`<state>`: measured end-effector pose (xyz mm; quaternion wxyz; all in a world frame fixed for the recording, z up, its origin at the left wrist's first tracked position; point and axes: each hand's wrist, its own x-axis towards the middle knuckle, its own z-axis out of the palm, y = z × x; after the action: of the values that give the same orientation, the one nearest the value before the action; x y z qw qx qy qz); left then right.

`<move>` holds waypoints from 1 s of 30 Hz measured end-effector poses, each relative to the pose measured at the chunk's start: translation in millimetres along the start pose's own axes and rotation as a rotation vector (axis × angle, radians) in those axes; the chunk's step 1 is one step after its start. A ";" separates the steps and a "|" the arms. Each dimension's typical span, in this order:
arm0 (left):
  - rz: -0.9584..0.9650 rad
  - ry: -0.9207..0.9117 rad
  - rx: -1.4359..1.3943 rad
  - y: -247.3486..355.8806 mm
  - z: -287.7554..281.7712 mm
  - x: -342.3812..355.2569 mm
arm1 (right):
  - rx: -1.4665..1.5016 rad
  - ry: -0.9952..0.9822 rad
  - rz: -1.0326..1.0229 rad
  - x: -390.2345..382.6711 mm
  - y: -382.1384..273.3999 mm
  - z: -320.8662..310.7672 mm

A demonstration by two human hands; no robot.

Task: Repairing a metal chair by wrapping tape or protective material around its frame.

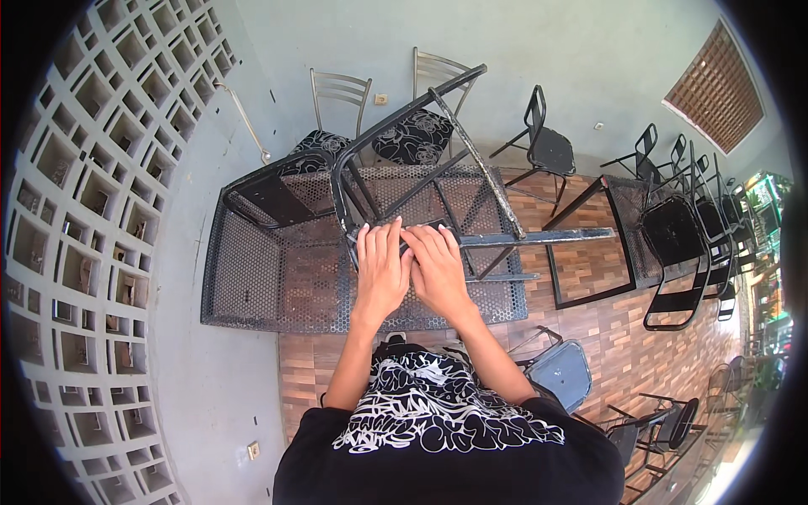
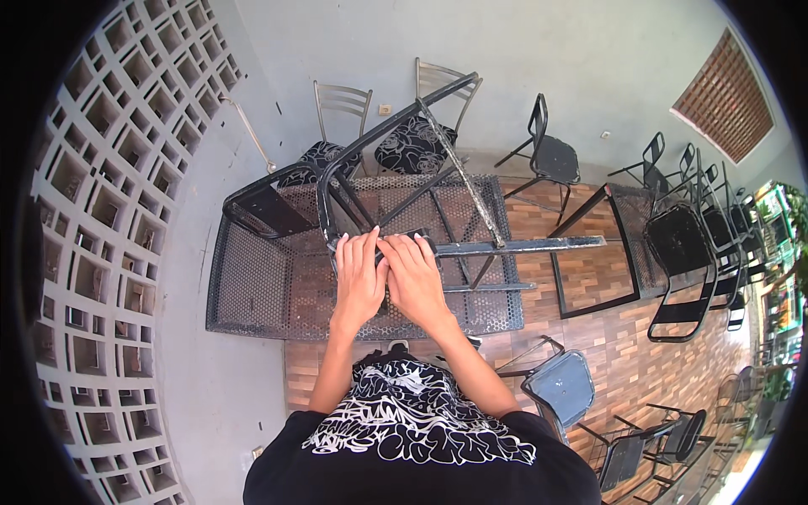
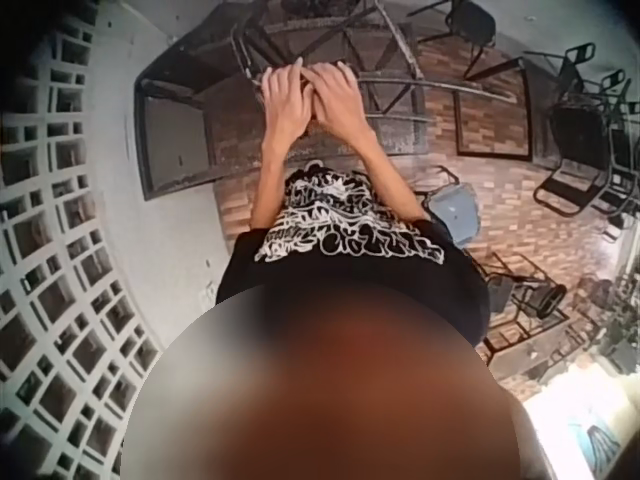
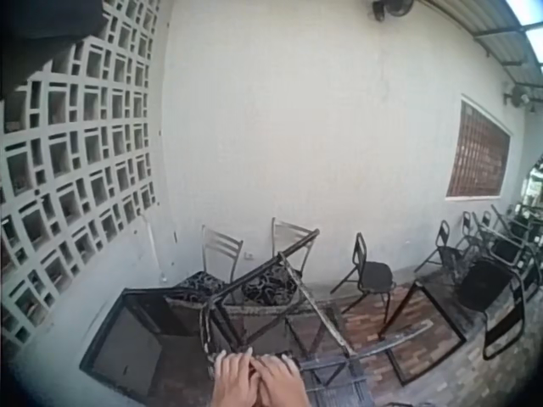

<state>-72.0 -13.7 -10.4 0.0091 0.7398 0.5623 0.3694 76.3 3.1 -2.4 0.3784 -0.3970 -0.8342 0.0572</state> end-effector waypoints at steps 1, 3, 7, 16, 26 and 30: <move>0.005 0.005 0.002 2.6 1.9 0.6 | -0.002 -0.003 0.000 -0.9 2.0 -2.6; 0.009 0.010 0.005 8.5 5.8 1.8 | -0.002 -0.005 -0.001 -2.7 6.5 -8.1; 0.004 0.012 -0.011 20.3 13.9 4.4 | -0.007 -0.024 0.002 -5.9 14.9 -22.5; 0.044 -0.007 -0.011 57.2 35.1 21.1 | -0.021 -0.026 0.028 -18.3 46.0 -55.2; 0.042 -0.013 -0.054 73.2 44.6 27.0 | -0.015 -0.010 0.009 -23.5 59.9 -71.1; 0.078 -0.020 -0.096 66.4 40.4 26.3 | 0.008 0.036 0.032 -23.8 54.3 -65.2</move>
<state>7.8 0.1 2.9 0.0357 0.7634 0.5147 0.3886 163.5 9.8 8.3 0.3939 -0.4098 -0.8206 0.0594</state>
